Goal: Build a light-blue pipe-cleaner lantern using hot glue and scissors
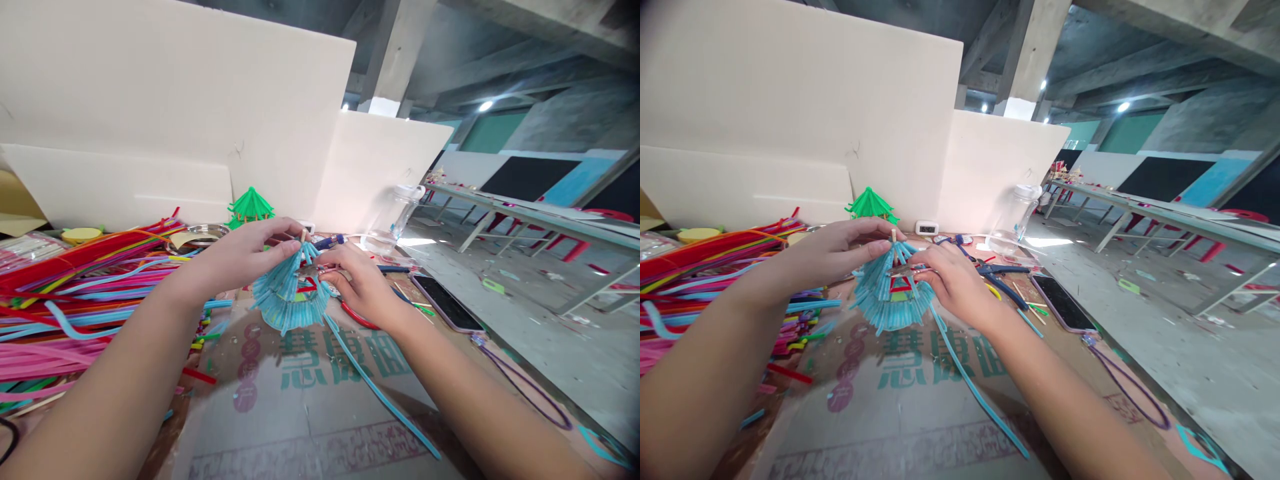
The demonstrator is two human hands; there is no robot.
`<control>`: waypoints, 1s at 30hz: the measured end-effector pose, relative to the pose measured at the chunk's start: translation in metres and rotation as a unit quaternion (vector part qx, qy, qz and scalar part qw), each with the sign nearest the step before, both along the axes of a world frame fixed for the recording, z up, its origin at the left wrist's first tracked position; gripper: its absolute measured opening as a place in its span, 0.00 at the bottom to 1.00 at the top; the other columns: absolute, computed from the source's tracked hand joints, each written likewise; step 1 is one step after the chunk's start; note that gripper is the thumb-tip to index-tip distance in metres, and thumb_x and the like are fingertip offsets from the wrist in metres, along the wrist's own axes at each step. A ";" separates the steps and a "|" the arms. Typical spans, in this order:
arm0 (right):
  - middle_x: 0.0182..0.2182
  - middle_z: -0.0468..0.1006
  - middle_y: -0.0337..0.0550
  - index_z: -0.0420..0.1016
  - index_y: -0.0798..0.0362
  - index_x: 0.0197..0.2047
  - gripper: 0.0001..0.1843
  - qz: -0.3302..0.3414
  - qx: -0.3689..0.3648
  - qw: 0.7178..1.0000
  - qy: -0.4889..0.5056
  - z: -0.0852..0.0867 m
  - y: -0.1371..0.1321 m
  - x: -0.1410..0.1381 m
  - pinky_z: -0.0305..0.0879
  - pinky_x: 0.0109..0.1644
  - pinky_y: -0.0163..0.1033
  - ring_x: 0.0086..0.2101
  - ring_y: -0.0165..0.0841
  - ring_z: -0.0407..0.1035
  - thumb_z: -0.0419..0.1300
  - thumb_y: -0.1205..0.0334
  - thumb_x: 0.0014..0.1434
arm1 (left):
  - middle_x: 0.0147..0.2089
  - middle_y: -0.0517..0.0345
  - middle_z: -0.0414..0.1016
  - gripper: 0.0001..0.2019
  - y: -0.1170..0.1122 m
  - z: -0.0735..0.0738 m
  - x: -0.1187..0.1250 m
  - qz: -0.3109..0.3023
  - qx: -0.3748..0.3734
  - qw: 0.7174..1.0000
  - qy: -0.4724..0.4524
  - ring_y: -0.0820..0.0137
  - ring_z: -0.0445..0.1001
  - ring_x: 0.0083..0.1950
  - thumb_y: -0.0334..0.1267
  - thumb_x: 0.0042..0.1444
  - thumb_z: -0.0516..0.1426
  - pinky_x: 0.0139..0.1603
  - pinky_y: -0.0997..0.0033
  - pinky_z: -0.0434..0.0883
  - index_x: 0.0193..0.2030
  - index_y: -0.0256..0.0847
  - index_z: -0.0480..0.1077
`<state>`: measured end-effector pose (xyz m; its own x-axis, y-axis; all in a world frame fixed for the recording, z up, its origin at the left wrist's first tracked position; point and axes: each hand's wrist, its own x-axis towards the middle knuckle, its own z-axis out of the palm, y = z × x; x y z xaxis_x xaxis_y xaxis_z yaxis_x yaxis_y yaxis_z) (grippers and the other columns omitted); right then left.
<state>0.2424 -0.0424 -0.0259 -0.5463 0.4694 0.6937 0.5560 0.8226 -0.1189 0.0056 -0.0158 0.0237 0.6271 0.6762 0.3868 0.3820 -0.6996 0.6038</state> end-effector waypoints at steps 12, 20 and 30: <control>0.37 0.76 0.43 0.70 0.51 0.44 0.05 -0.022 0.017 1.000 0.005 -0.001 0.000 -0.001 0.61 0.43 0.41 0.37 0.36 0.67 0.55 0.62 0.67 | 0.44 0.60 0.75 0.15 0.003 -0.002 0.001 -0.002 0.002 1.000 -0.011 0.67 0.73 0.45 0.49 0.63 0.51 0.42 0.71 0.68 0.50 0.44 0.70; 0.41 0.76 0.45 0.69 0.51 0.48 0.08 -0.010 -0.004 1.000 -0.012 0.002 -0.003 0.000 0.63 0.44 0.42 0.40 0.37 0.67 0.55 0.63 0.67 | 0.46 0.57 0.75 0.16 0.004 -0.004 0.001 -0.005 -0.015 1.000 -0.017 0.65 0.73 0.46 0.50 0.63 0.51 0.44 0.68 0.70 0.50 0.44 0.69; 0.39 0.76 0.45 0.69 0.51 0.47 0.07 -0.015 0.012 1.000 -0.016 0.002 -0.001 0.002 0.62 0.43 0.42 0.39 0.37 0.67 0.55 0.62 0.67 | 0.47 0.57 0.75 0.16 0.007 -0.006 0.001 0.006 0.002 1.000 -0.013 0.64 0.74 0.48 0.50 0.63 0.51 0.47 0.67 0.70 0.50 0.44 0.69</control>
